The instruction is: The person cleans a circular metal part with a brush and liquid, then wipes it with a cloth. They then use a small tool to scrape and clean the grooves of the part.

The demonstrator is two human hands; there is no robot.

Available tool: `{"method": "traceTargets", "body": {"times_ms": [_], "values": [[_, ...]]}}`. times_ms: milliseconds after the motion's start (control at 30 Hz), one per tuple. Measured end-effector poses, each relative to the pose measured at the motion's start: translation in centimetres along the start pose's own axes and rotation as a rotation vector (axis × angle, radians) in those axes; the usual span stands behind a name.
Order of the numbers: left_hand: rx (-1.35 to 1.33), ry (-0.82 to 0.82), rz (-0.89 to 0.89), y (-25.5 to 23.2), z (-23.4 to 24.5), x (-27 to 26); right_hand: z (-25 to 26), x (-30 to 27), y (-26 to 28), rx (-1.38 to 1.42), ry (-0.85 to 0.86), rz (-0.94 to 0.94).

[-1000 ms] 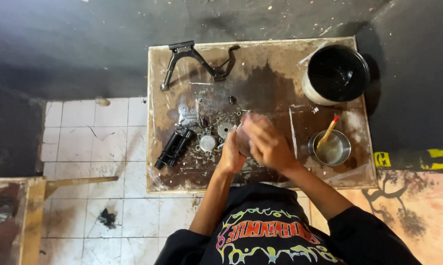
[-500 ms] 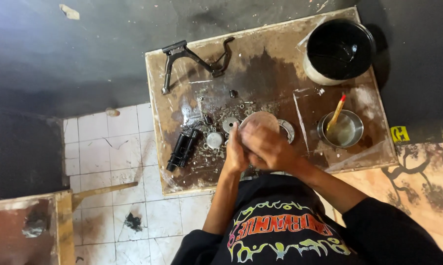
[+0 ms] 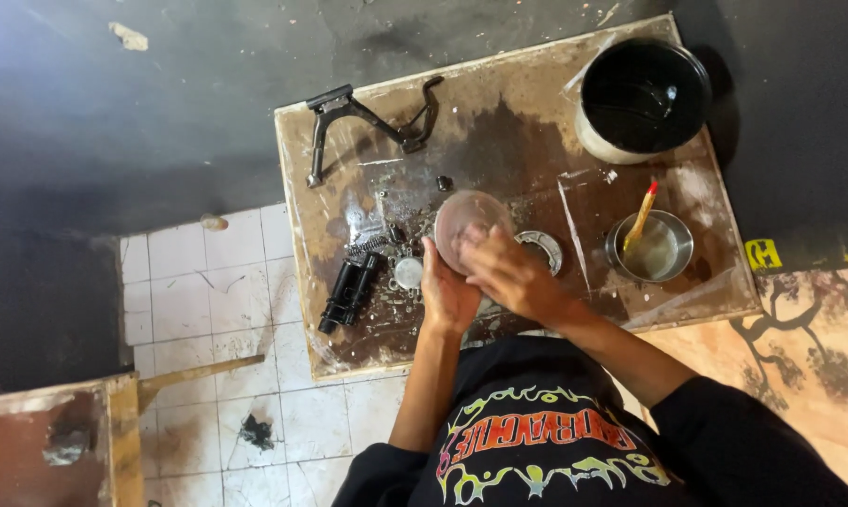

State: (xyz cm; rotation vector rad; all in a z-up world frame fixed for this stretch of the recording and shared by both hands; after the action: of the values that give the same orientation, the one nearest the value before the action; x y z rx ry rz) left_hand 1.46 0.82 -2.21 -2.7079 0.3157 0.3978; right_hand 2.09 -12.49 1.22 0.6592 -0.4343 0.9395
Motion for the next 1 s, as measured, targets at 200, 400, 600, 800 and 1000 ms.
{"method": "traceTargets", "body": {"times_ms": [200,400,600,800,1000], "values": [[0.068,0.015,-0.166,0.2,1.8,0.6,-1.7,-1.3,-0.1,0.062,-0.078,0.060],[0.084,-0.001,-0.158,0.0,2.0,0.4,-3.1,-1.9,0.4,0.056,-0.126,-0.033],[0.075,0.054,-0.264,-1.2,-1.0,-0.5,-3.2,-3.3,-0.7,0.022,-0.146,-0.066],[0.218,0.030,-0.244,-1.4,-1.1,0.0,-1.6,-3.8,-1.1,-0.020,-0.153,-0.047],[0.256,-0.025,-0.237,-1.6,0.3,0.1,-0.7,-4.1,-2.2,-0.048,-0.163,-0.033]]}}
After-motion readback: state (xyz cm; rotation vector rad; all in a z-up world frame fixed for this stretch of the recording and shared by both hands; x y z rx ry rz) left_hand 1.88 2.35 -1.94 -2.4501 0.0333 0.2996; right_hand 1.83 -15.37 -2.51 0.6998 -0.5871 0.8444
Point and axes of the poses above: each hand's wrist, its own x-axis towards the middle knuckle, its own z-axis out of the back of the hand, y = z × x, the point moved 2 cm from there along x, towards the middle knuckle, and after that the axes turned 3 degrees about -y, right-handed, at the moved point
